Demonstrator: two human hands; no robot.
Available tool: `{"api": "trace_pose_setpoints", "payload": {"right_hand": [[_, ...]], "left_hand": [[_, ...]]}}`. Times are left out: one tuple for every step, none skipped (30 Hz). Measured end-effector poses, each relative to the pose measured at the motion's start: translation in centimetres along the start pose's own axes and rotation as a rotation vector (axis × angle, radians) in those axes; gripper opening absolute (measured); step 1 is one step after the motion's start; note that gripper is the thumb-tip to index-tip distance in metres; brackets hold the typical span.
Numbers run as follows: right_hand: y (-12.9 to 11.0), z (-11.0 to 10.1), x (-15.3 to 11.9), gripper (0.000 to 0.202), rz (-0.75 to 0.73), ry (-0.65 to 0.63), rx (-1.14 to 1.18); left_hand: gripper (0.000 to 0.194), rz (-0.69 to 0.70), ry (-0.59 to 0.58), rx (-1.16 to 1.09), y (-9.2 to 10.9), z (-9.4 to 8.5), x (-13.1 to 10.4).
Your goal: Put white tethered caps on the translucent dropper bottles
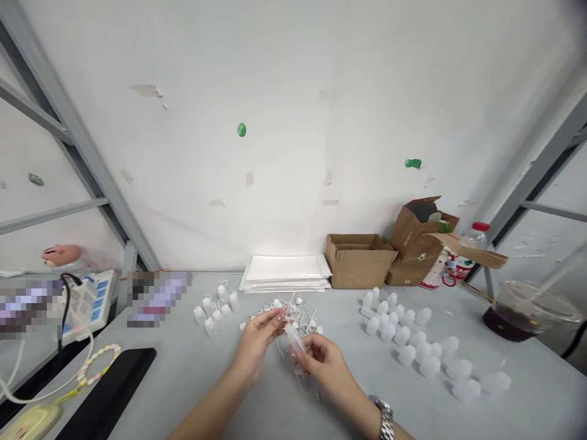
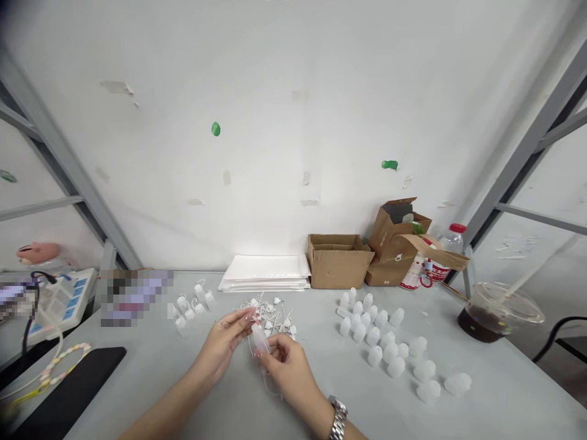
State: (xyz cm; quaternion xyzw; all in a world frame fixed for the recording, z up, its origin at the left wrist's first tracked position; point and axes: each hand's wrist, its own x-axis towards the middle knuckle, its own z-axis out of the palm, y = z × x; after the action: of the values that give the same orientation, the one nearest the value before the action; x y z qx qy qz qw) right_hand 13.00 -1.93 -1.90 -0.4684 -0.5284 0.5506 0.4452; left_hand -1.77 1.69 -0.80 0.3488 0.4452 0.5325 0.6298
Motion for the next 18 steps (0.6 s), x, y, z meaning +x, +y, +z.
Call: {"api": "trace_pose_setpoints", "payload": {"right_hand": [[0.0, 0.1, 0.0, 0.032, -0.001, 0.0, -0.005], [-0.1, 0.2, 0.0, 0.032, 0.0, 0.005, -0.009], [-0.1, 0.2, 0.0, 0.031, 0.002, 0.012, -0.013], [-0.1, 0.2, 0.0, 0.031, 0.007, 0.02, -0.015], [-0.1, 0.1, 0.0, 0.031, 0.011, 0.029, -0.015], [-0.1, 0.1, 0.1, 0.031, 0.012, 0.036, -0.016], [-0.1, 0.0, 0.1, 0.03, 0.011, 0.041, -0.019], [0.0, 0.0, 0.1, 0.03, 0.009, 0.046, -0.024], [0.1, -0.1, 0.1, 0.029, 0.006, 0.051, -0.034], [0.2, -0.1, 0.0, 0.028, 0.0, 0.058, -0.047], [0.2, -0.1, 0.0, 0.027, -0.006, 0.067, -0.066], [0.3, -0.2, 0.0, 0.025, -0.012, 0.081, -0.092], [0.3, -0.2, 0.0, 0.024, -0.019, 0.101, -0.125], [0.3, -0.2, -0.1, 0.022, -0.028, 0.124, -0.164], [0.2, -0.2, -0.1, 0.02, -0.039, 0.148, -0.204], [0.2, -0.2, -0.1, 0.019, -0.052, 0.17, -0.242], [0.1, -0.2, -0.2, 0.017, -0.068, 0.189, -0.273], [0.1, -0.2, -0.2, 0.016, -0.086, 0.205, -0.296]], "left_hand": [[0.029, -0.012, -0.015, -0.004, -0.1, 0.2, -0.3], [0.028, -0.015, -0.024, -0.003, -0.1, 0.3, -0.5], [0.027, -0.013, -0.03, 0.001, -0.2, 0.5, -0.6], [0.026, -0.008, -0.034, 0.007, -0.2, 0.5, -0.7], [0.026, -0.005, -0.037, 0.013, -0.2, 0.6, -0.7], [0.025, -0.002, -0.039, 0.019, -0.2, 0.6, -0.7], [0.025, -0.001, -0.045, 0.024, -0.2, 0.6, -0.7], [0.025, -0.001, -0.05, 0.028, -0.1, 0.5, -0.8], [0.026, -0.001, -0.058, 0.034, -0.1, 0.5, -0.8], [0.026, 0.002, -0.068, 0.042, -0.1, 0.5, -0.8], [0.026, 0.008, -0.077, 0.051, -0.1, 0.6, -0.9], [0.025, 0.017, -0.09, 0.059, 0.0, 0.7, -0.9], [0.025, 0.031, -0.106, 0.065, 0.0, 0.8, -1.0], [0.024, 0.045, -0.128, 0.067, 0.0, 1.0, -1.1], [0.024, 0.058, -0.15, 0.063, 0.0, 1.2, -1.3], [0.024, 0.068, -0.168, 0.051, 0.0, 1.4, -1.4], [0.024, 0.072, -0.179, 0.033, 0.0, 1.5, -1.5], [0.024, 0.072, -0.183, 0.012, 0.0, 1.7, -1.7]]}}
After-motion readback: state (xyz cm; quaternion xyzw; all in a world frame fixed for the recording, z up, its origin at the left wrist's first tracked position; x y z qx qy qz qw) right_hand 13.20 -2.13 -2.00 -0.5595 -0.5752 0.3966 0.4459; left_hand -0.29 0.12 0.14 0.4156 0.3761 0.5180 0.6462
